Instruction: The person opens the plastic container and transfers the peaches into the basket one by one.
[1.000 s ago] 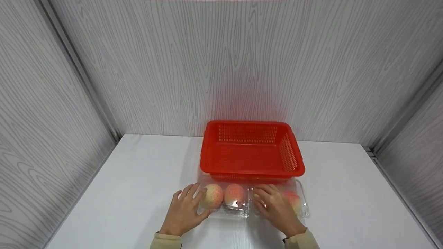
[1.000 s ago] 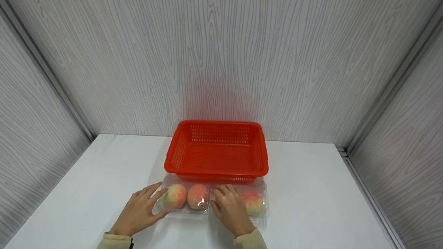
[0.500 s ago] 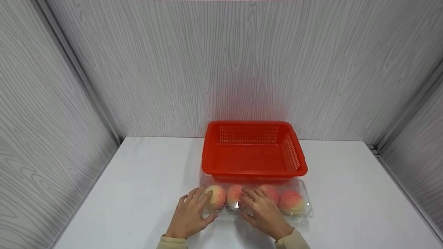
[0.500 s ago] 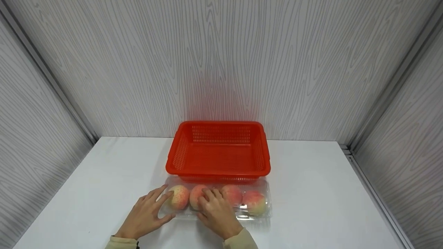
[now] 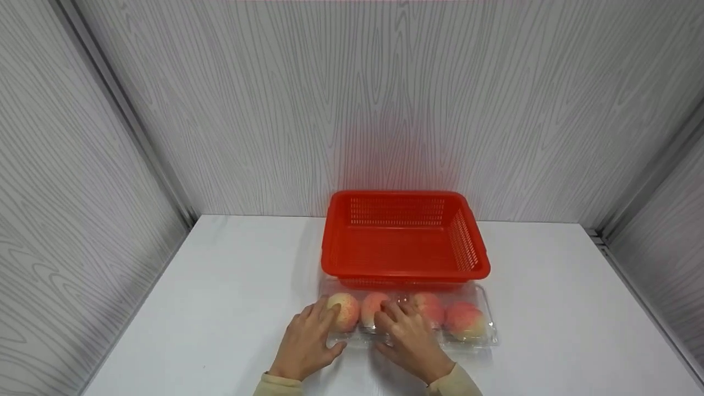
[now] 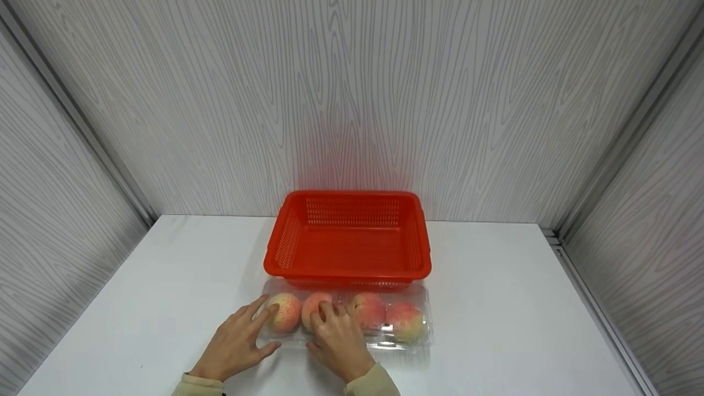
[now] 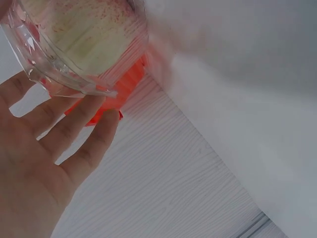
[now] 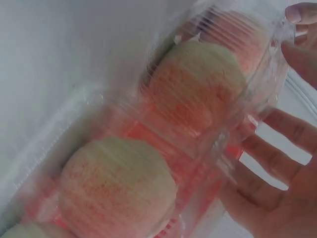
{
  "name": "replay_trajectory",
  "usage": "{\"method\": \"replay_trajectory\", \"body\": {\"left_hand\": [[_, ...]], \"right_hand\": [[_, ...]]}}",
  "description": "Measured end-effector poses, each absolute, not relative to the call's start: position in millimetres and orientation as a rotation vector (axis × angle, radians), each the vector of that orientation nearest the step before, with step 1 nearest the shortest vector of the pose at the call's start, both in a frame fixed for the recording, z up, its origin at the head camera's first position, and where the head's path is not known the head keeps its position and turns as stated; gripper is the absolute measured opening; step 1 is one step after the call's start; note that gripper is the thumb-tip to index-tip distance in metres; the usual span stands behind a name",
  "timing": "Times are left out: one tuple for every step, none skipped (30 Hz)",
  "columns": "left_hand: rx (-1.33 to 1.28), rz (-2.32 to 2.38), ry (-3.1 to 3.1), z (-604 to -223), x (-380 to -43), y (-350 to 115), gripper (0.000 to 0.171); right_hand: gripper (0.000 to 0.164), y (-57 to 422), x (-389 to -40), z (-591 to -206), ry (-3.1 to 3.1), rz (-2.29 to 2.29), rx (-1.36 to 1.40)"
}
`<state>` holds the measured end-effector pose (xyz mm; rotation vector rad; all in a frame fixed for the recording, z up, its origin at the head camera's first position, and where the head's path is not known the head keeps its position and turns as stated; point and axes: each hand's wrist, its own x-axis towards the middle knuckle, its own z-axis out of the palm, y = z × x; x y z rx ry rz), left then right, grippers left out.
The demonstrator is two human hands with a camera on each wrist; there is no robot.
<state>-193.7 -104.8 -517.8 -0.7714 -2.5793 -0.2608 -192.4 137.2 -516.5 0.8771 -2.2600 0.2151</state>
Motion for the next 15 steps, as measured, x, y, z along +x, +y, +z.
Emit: {"method": "replay_trajectory", "body": {"left_hand": [[-0.769, -0.259, -2.568, -517.9, -194.1, -103.9, 0.061], [-0.767, -0.257, -2.561, -517.9, -194.5, -103.2, 0.061], [-0.761, -0.26, -2.559, -518.0, -194.7, -102.4, 0.061], [-0.757, -0.266, -2.561, -517.7, -194.8, -101.6, 0.061], [-0.754, -0.269, -2.562, -517.7, -195.0, -101.2, 0.061], [-0.753, -0.273, -2.564, -517.6, -195.1, -100.9, 0.061], [-0.752, -0.278, -2.564, -517.5, -195.4, -99.9, 0.061], [-0.753, -0.284, -2.565, -517.5, -195.5, -99.1, 0.06], [-0.751, -0.292, -2.567, -517.5, -195.6, -98.4, 0.06], [-0.75, -0.298, -2.568, -517.1, -195.6, -98.0, 0.059], [-0.748, -0.302, -2.567, -517.0, -195.5, -97.7, 0.059], [-0.746, -0.313, -2.569, -516.7, -195.3, -97.2, 0.058], [-0.746, -0.324, -2.57, -516.6, -195.1, -96.6, 0.057], [-0.75, -0.338, -2.57, -516.5, -195.0, -95.8, 0.056], [-0.755, -0.352, -2.568, -516.3, -194.9, -94.8, 0.056]], "right_hand": [[0.055, 136.1, -191.8, -517.6, -2.261, 0.206, 0.865], [0.057, 134.9, -190.9, -518.3, -2.263, 0.199, 0.852], [0.058, 133.7, -189.9, -518.8, -2.267, 0.19, 0.84], [0.059, 132.6, -189.0, -519.4, -2.271, 0.179, 0.829], [0.06, 131.2, -188.3, -519.8, -2.275, 0.171, 0.822], [0.061, 129.9, -187.6, -520.3, -2.28, 0.167, 0.816], [0.06, 129.4, -187.3, -520.7, -2.285, 0.164, 0.81], [0.06, 128.9, -187.3, -521.3, -2.29, 0.164, 0.803], [0.059, 128.3, -187.5, -522.0, -2.293, 0.164, 0.797], [0.058, 127.7, -187.9, -522.7, -2.294, 0.168, 0.795], [0.058, 127.0, -188.3, -523.3, -2.293, 0.175, 0.791], [0.057, 126.7, -188.6, -524.1, -2.289, 0.178, 0.787], [0.055, 126.4, -189.0, -524.8, -2.283, 0.174, 0.782], [0.053, 126.3, -189.2, -525.4, -2.274, 0.171, 0.776], [0.052, 126.5, -189.4, -525.8, -2.265, 0.168, 0.772]]}}
